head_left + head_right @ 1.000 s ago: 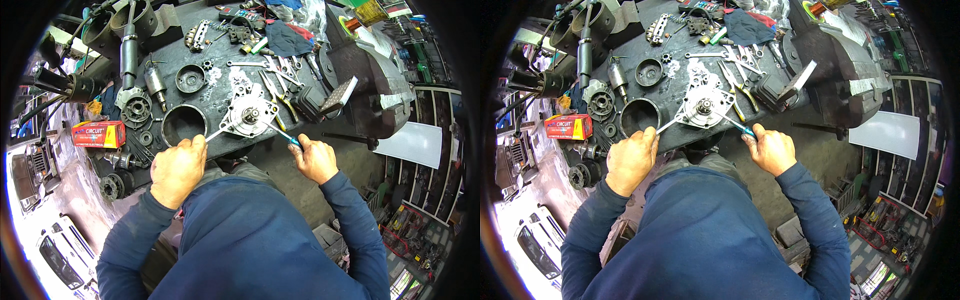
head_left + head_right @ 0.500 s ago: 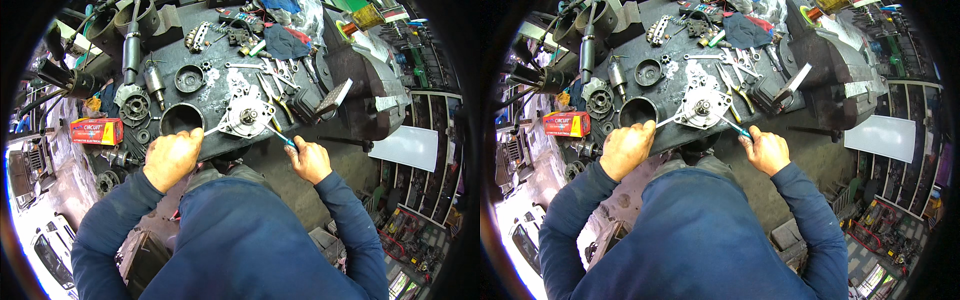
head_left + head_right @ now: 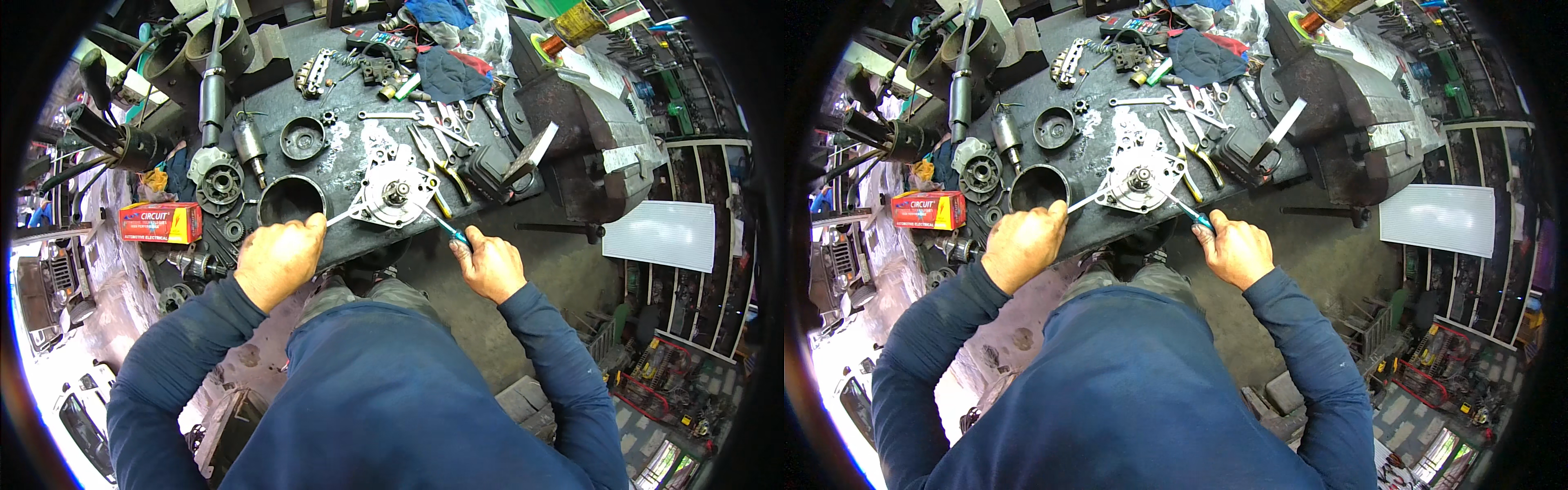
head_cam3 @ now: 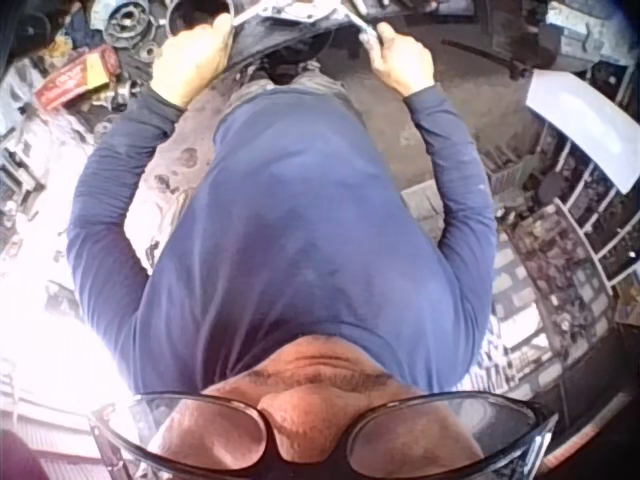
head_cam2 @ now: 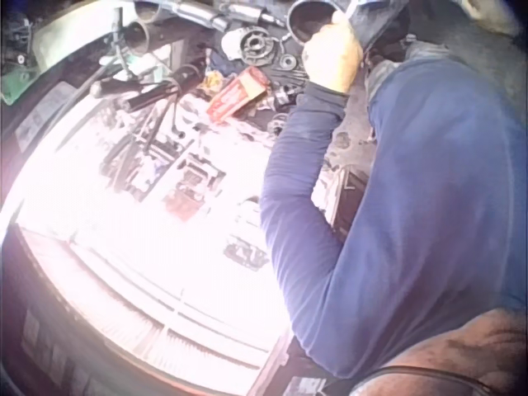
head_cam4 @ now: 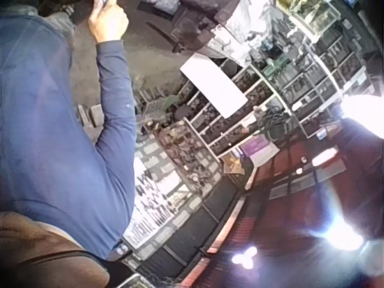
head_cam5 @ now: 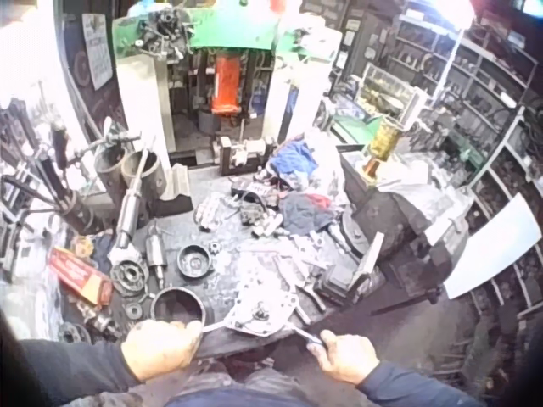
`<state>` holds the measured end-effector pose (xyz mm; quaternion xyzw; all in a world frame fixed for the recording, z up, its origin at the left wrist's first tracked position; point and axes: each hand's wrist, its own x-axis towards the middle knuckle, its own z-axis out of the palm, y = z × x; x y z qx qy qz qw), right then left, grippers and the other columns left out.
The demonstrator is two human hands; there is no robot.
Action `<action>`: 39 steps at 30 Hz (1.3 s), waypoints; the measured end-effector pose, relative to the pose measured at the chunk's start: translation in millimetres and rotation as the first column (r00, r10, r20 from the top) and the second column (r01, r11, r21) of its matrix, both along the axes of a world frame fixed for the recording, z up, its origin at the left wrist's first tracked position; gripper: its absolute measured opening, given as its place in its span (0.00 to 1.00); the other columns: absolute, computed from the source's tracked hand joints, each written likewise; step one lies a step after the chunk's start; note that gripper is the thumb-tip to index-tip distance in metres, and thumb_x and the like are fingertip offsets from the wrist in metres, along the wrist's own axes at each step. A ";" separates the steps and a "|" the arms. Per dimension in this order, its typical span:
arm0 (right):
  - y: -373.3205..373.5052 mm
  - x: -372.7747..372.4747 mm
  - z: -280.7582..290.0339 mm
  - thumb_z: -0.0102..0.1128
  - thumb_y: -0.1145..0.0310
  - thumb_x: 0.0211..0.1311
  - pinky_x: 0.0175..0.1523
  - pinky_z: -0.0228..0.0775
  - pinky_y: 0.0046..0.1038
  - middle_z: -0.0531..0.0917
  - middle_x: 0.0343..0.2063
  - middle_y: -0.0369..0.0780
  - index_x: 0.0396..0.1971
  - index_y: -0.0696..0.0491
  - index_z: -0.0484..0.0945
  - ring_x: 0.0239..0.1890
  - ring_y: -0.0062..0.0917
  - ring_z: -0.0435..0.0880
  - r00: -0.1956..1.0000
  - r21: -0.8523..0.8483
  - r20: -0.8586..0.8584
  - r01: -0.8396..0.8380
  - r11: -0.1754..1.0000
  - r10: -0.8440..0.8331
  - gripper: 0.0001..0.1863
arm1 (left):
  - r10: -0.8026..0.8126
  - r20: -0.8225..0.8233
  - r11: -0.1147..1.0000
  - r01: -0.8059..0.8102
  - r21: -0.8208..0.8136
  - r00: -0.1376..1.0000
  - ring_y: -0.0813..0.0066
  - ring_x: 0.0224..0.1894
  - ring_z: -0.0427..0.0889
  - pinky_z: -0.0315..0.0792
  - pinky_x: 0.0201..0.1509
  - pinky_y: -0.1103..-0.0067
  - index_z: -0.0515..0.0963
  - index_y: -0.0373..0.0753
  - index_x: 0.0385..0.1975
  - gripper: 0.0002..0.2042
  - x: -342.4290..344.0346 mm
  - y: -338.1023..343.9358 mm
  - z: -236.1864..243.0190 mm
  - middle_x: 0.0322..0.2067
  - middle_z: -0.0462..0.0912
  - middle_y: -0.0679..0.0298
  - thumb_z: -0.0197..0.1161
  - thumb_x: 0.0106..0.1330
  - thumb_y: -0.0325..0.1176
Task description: The person disassembles a mechanical component on a workbench using pliers, a hammer, and a screwdriver. They remove a small cylindrical part, separate internal pieces, and place them on the table.
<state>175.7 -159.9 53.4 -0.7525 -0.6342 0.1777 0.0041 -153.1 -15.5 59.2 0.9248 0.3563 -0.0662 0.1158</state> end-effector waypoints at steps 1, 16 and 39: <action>-0.5 -0.5 -0.2 0.60 0.48 0.77 0.33 0.79 0.51 0.87 0.22 0.50 0.35 0.52 0.77 0.28 0.51 0.89 1.000 -0.004 0.009 0.005 1.000 -0.005 0.21 | 0.005 0.001 1.000 -0.005 -0.007 1.000 0.52 0.26 0.91 0.85 0.28 0.60 0.75 0.38 0.41 0.05 0.7 -3.0 0.5 0.26 0.88 0.52 0.59 0.72 0.32; 29.8 50.0 0.7 0.64 0.47 0.74 0.33 0.80 0.47 0.87 0.22 0.47 0.35 0.52 0.81 0.27 0.47 0.89 0.978 0.081 0.004 -0.208 0.975 0.209 0.21 | 0.215 0.020 0.975 -0.216 0.049 0.976 0.49 0.23 0.89 0.83 0.24 0.59 0.73 0.40 0.37 0.07 21.2 -54.1 -2.8 0.24 0.86 0.52 0.59 0.77 0.35; 13.8 55.8 -2.7 0.67 0.50 0.73 0.32 0.78 0.49 0.86 0.22 0.47 0.35 0.52 0.83 0.27 0.49 0.88 0.990 0.094 -0.069 -0.118 0.989 0.124 0.18 | 0.206 -0.026 0.975 -0.203 0.088 0.978 0.49 0.23 0.88 0.82 0.24 0.58 0.73 0.41 0.38 0.07 32.8 -56.4 -13.5 0.24 0.85 0.52 0.59 0.77 0.36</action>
